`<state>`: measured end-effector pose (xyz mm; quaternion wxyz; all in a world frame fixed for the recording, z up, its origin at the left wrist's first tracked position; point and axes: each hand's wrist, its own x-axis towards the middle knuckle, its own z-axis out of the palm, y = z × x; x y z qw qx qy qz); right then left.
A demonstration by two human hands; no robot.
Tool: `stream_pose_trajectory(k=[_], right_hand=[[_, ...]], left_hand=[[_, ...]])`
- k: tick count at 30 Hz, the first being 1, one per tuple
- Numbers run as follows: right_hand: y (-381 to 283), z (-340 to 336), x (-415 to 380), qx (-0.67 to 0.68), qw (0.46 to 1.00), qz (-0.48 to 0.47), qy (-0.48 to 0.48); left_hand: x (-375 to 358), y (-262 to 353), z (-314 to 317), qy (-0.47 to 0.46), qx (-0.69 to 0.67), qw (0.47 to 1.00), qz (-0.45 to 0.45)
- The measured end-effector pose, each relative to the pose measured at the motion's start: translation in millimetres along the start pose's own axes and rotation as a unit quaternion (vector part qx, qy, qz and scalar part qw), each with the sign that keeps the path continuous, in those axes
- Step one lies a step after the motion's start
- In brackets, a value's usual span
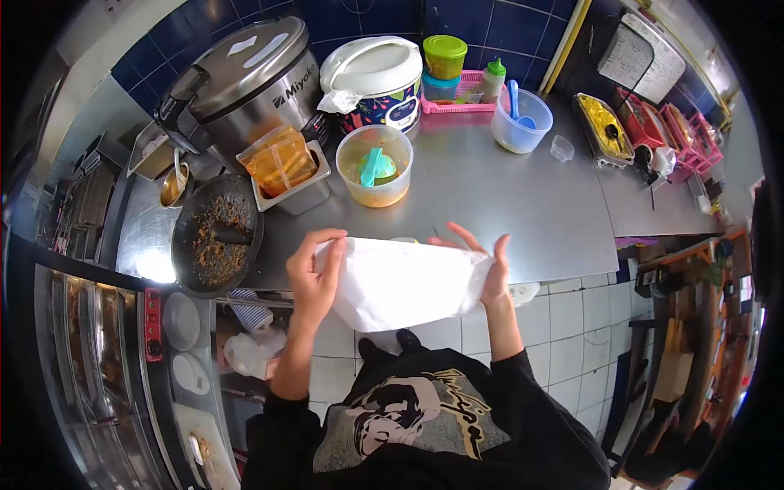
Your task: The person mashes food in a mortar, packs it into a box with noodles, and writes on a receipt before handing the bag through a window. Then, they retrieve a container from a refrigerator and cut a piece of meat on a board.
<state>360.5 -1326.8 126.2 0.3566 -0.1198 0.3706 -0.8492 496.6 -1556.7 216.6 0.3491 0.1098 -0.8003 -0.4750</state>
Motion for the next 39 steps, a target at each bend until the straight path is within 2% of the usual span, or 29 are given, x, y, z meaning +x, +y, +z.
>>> stream_pose_trajectory(k=[1,2,3,4,5,6,8,10,11,12,13,15,17,19,20,21,22,23,25,26,27,28,30,32,34,35,36,38,39], right_hand=[[-4,1,0,0.195,0.973,0.060,-0.107],[-5,-8,3,0.194,0.973,0.061,-0.109],[-1,-21,4,0.048,0.998,0.024,-0.042],[3,-28,5,-0.098,0.995,-0.011,0.027],[-19,11,11,-0.180,0.981,-0.024,0.066],[-18,3,26,-0.181,0.981,-0.017,0.061],[-16,-8,58,-0.380,0.923,0.058,0.014],[-16,-12,88,-0.406,0.910,0.083,0.020],[-6,-31,110,-0.456,0.885,0.098,-0.017],[2,-41,128,-0.503,0.856,0.110,-0.054],[5,-39,141,-0.505,0.853,0.115,-0.063],[14,-35,160,-0.510,0.835,0.187,-0.090],[27,-39,174,-0.506,0.834,0.190,-0.117],[35,-40,180,-0.500,0.833,0.191,-0.141],[35,-37,180,-0.509,0.826,0.190,-0.148],[36,-35,179,-0.518,0.820,0.188,-0.155],[38,-35,178,-0.519,0.818,0.192,-0.159],[38,-36,177,-0.511,0.824,0.187,-0.155],[39,-35,173,-0.505,0.830,0.184,-0.151],[37,-33,170,-0.505,0.836,0.165,-0.136],[35,-33,167,-0.506,0.842,0.145,-0.120],[34,-34,165,-0.507,0.841,0.145,-0.118],[32,-37,159,-0.583,0.804,0.086,-0.077],[35,-37,149,-0.600,0.794,0.079,-0.048],[40,-39,138,-0.616,0.784,0.071,-0.020],[44,-42,133,-0.623,0.781,0.031,-0.014],[48,-44,129,-0.629,0.777,-0.009,-0.008],[52,-38,127,-0.606,0.795,-0.009,0.023],[48,-32,128,-0.608,0.794,-0.003,0.026]], left_hand=[[-10,-15,8,0.022,-0.015,0.998,-0.058],[-22,-37,14,0.053,-0.002,0.997,-0.054],[-36,-52,19,0.084,0.004,0.993,-0.080],[-51,-64,24,0.114,0.012,0.987,-0.108],[-65,-71,28,0.118,0.015,0.986,-0.113],[-79,-77,34,0.140,0.047,0.981,-0.124],[-106,-86,42,0.170,0.084,0.972,-0.140],[-131,-95,51,0.147,-0.017,0.938,-0.313],[-141,-100,57,0.156,-0.015,0.935,-0.317],[-149,-107,62,0.154,-0.082,0.931,-0.319],[-154,-113,65,0.151,-0.149,0.924,-0.319],[-163,-127,68,0.139,-0.157,0.917,-0.339],[-168,-133,69,0.125,-0.167,0.910,-0.358],[-171,-138,66,0.034,-0.126,0.890,-0.436],[-163,-133,60,0.039,-0.127,0.889,-0.439],[-152,-130,52,0.061,-0.281,0.775,-0.562],[-142,-128,48,0.079,-0.422,0.622,-0.655],[-137,-133,49,0.083,-0.424,0.620,-0.655],[-127,-146,55,0.047,-0.471,0.658,-0.585],[-122,-152,55,0.048,-0.473,0.657,-0.586],[-117,-159,55,-0.014,-0.344,0.783,-0.519],[-110,-164,55,-0.075,-0.202,0.877,-0.430],[-86,-162,47,-0.089,-0.175,0.894,-0.404],[-68,-175,38,-0.104,-0.147,0.909,-0.377],[-57,-200,31,-0.155,0.061,0.956,-0.241],[-49,-189,26,-0.156,0.123,0.954,-0.224],[-42,-176,23,-0.157,0.122,0.954,-0.224],[-26,-147,22,-0.171,0.243,0.914,-0.278],[-27,-143,27,-0.173,0.242,0.913,-0.278]])
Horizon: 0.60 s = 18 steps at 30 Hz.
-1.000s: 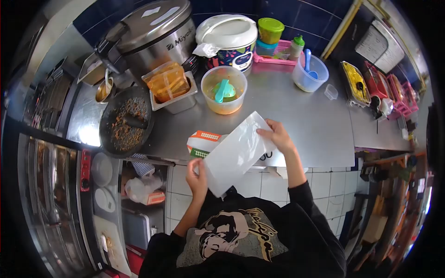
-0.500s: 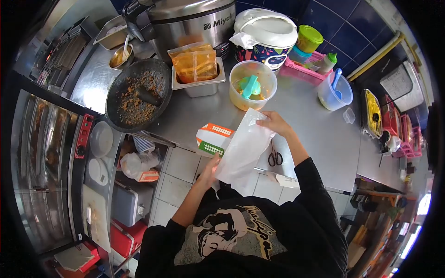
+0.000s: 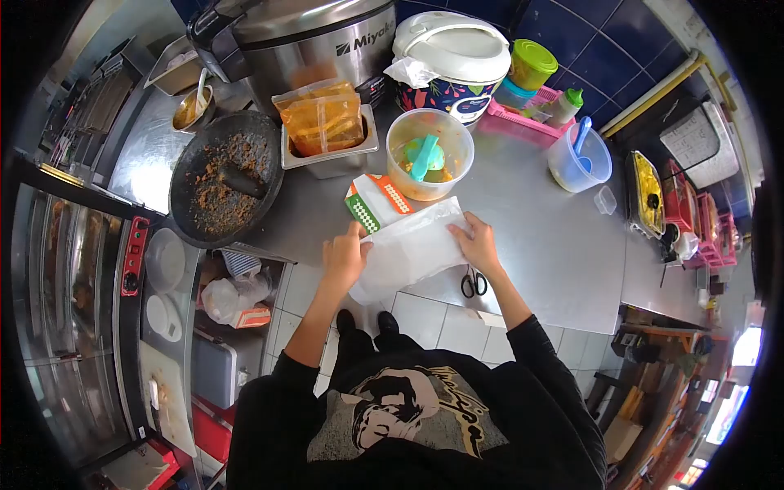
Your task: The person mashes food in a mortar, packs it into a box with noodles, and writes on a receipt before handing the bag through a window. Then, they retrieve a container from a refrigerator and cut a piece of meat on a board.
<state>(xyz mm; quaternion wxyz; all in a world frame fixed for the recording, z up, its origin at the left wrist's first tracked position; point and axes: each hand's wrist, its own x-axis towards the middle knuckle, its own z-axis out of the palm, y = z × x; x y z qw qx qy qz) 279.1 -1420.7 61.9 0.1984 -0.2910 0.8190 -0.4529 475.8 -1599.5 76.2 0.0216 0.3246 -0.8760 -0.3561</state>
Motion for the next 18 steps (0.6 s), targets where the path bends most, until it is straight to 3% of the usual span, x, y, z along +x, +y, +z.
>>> stream_pose_trajectory(k=[2,3,5,6,8,11,14,16,17,18], right_hand=[[-10,-4,3,-0.002,1.000,0.010,-0.002],[-13,-6,10,-0.011,1.000,0.002,-0.029],[-12,-6,21,-0.018,0.998,-0.005,-0.055],[-5,-4,26,-0.028,0.998,-0.021,-0.052],[8,2,28,-0.037,0.997,-0.038,-0.055],[14,4,32,-0.032,0.996,-0.060,-0.059],[10,1,27,-0.024,0.997,-0.023,-0.071],[-2,-1,21,-0.110,0.993,-0.034,0.025],[-19,-4,15,-0.109,0.993,-0.036,0.023],[-42,-7,7,-0.213,0.959,-0.139,0.125]], left_hand=[[-9,12,10,0.187,0.167,0.967,0.036],[-10,18,11,0.186,0.167,0.968,0.037],[-12,31,9,0.267,0.138,0.941,0.152],[-13,34,16,0.266,0.138,0.942,0.151],[-16,33,34,0.147,0.074,0.973,0.164],[-19,29,53,0.155,0.028,0.972,0.176],[-23,27,64,0.149,0.056,0.971,0.180],[-25,28,68,0.140,0.076,0.971,0.178],[-27,29,72,0.155,0.095,0.966,0.183],[-27,29,74,0.170,0.113,0.961,0.189]])
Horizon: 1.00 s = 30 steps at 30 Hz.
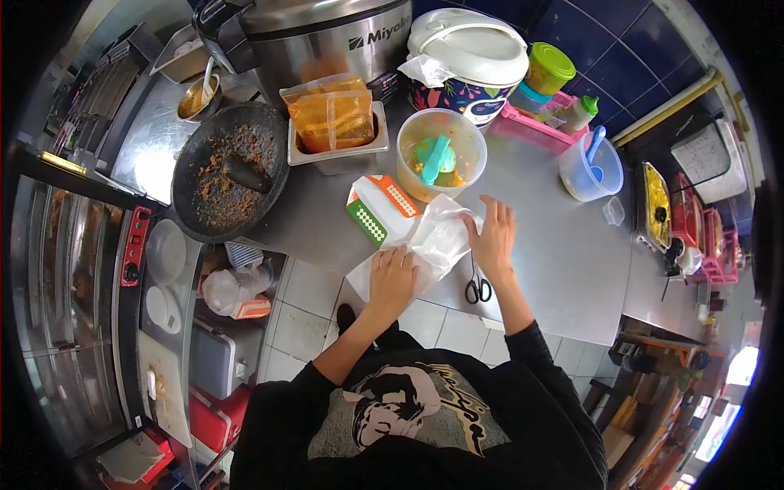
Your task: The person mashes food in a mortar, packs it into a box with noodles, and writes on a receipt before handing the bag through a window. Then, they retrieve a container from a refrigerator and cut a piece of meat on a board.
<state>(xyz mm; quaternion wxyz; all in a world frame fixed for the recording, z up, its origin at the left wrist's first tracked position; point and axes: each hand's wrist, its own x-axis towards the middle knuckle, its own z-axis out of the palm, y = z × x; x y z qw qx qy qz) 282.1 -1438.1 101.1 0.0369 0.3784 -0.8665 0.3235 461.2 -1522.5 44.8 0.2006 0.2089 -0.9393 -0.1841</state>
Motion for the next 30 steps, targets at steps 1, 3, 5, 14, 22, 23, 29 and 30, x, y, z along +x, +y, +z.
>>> stream_pose_trajectory(k=[1,3,5,14,22,23,29,30], right_hand=[[-16,-9,-2,-0.109,0.984,-0.094,0.109],[-15,6,-13,0.026,0.973,-0.228,0.010],[-22,20,-15,0.031,0.937,-0.264,-0.226],[7,58,-7,-0.100,0.869,-0.311,-0.371],[12,76,-17,-0.120,0.898,-0.347,-0.242],[13,77,-18,-0.127,0.899,-0.355,-0.224],[7,82,-21,-0.172,0.881,-0.267,-0.350],[10,87,-21,-0.170,0.881,-0.268,-0.351]], left_hand=[[0,0,2,0.000,-0.001,1.000,-0.001],[1,2,6,-0.026,0.019,0.999,-0.018],[0,3,11,-0.031,0.028,0.999,-0.016],[7,2,30,-0.100,0.165,0.981,-0.005],[34,21,34,-0.202,0.244,0.944,-0.086],[32,14,36,-0.207,0.226,0.949,-0.077],[31,-8,24,-0.277,0.140,0.950,-0.022],[31,-10,24,-0.294,0.118,0.948,-0.014]])
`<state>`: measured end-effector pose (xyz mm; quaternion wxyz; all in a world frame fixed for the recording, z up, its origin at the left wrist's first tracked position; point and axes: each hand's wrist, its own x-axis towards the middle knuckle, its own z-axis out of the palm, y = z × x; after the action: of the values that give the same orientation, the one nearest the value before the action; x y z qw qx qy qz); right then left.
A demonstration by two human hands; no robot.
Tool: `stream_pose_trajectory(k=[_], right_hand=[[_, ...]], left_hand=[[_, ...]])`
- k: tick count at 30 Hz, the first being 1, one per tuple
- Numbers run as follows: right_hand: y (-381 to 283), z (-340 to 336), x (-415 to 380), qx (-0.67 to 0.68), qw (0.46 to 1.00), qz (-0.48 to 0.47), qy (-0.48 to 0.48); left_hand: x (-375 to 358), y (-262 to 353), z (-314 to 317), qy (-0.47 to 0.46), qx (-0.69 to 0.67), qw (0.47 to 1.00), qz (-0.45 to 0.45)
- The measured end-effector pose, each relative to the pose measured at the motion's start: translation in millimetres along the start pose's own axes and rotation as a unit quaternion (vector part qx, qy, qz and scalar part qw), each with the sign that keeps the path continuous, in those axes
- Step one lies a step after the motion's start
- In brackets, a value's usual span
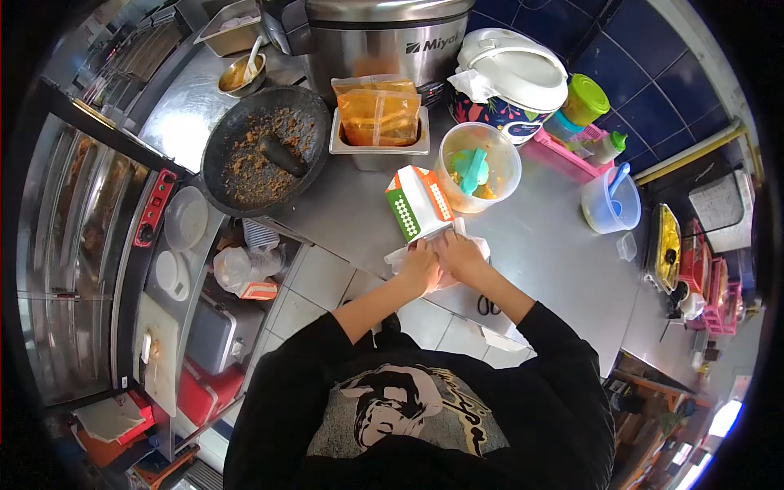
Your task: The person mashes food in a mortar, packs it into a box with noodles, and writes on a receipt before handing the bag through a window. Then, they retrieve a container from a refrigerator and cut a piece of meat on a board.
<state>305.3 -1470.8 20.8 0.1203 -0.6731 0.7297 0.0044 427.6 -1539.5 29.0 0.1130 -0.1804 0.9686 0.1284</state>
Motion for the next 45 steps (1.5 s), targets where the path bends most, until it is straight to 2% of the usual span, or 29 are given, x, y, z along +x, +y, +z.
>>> stream_pose_trajectory(k=[1,3,6,8,10,11,13,14,15,20,21,25,27,28,29,31,32,34,35,36,37,38,39,40,41,42,43,44,45], right_hand=[[5,4,3,-0.005,1.000,-0.022,-0.012],[12,12,6,-0.009,0.999,-0.045,-0.025],[9,-8,3,-0.027,0.998,-0.053,-0.019],[7,-33,5,-0.067,0.987,-0.114,-0.093],[21,-20,9,0.033,0.991,-0.099,-0.078],[20,-16,11,0.016,0.994,-0.090,-0.057],[34,13,10,-0.001,0.994,-0.109,-0.001],[47,38,12,-0.001,0.991,-0.131,0.033],[43,33,12,-0.009,0.991,-0.134,0.013],[37,10,15,-0.047,0.989,-0.119,-0.070],[30,0,15,-0.048,0.988,-0.105,-0.107],[23,1,19,-0.111,0.983,-0.086,-0.118],[18,-7,16,-0.145,0.966,-0.037,-0.209],[20,-9,12,-0.152,0.966,-0.042,-0.207],[27,-9,7,-0.107,0.979,-0.059,-0.160],[34,-13,1,-0.015,0.992,-0.100,-0.070],[34,-14,1,0.035,0.992,-0.120,-0.027],[29,-45,3,0.004,0.995,-0.093,0.048],[-5,-81,1,-0.010,0.991,0.027,0.129],[-73,-108,13,-0.021,0.968,0.137,0.210],[-135,-111,25,0.072,0.956,0.105,0.264],[-194,-112,42,0.166,0.932,0.073,0.312],[-233,-96,69,0.155,0.952,-0.001,0.263],[-334,-100,80,0.233,0.944,-0.033,0.231],[-356,-38,128,0.308,0.950,0.032,0.043],[-444,-18,134,0.343,0.852,-0.311,0.244],[-518,-10,138,0.366,0.841,-0.366,0.154],[-589,0,140,0.355,0.811,-0.443,0.138],[-646,29,145,0.280,0.808,-0.494,0.159]], left_hand=[[4,-4,2,-0.002,0.000,1.000,-0.001],[15,-8,4,-0.103,0.028,0.993,0.042],[20,11,14,-0.081,0.061,0.995,-0.021],[24,29,10,-0.060,0.033,0.996,-0.058],[20,37,-9,-0.060,0.001,0.994,-0.094],[19,37,-22,-0.077,-0.009,0.992,-0.101],[28,35,-6,-0.073,-0.021,0.992,-0.104],[48,43,20,-0.090,0.033,0.987,-0.130],[58,44,42,-0.111,0.085,0.979,-0.151],[47,28,25,-0.130,0.028,0.987,-0.087],[45,28,24,-0.123,0.021,0.989,-0.075],[39,28,17,-0.077,-0.007,0.997,-0.021],[29,30,11,-0.032,-0.021,0.999,0.036],[22,28,5,0.004,-0.034,0.997,0.065],[14,25,-1,0.054,-0.049,0.993,0.097],[-13,12,-21,0.204,-0.091,0.962,0.157],[-33,1,-29,0.294,-0.129,0.932,0.166],[-91,-38,-40,0.474,-0.218,0.842,0.137],[-136,-69,-40,0.521,-0.349,0.777,0.046],[-204,-124,-35,0.560,-0.464,0.685,-0.050],[-234,-170,-8,0.661,-0.459,0.591,-0.056],[-272,-200,25,0.629,-0.517,0.546,-0.199],[-324,-239,36,0.718,-0.493,0.425,-0.246],[-375,-259,50,0.736,-0.567,0.261,-0.261],[-421,-276,62,0.745,-0.534,0.159,-0.365],[-457,-300,101,0.779,-0.538,0.040,-0.319],[-494,-311,115,0.799,-0.525,-0.010,-0.294],[-524,-316,119,0.778,-0.522,-0.042,-0.347],[-547,-320,127,0.783,-0.531,-0.037,-0.322]])
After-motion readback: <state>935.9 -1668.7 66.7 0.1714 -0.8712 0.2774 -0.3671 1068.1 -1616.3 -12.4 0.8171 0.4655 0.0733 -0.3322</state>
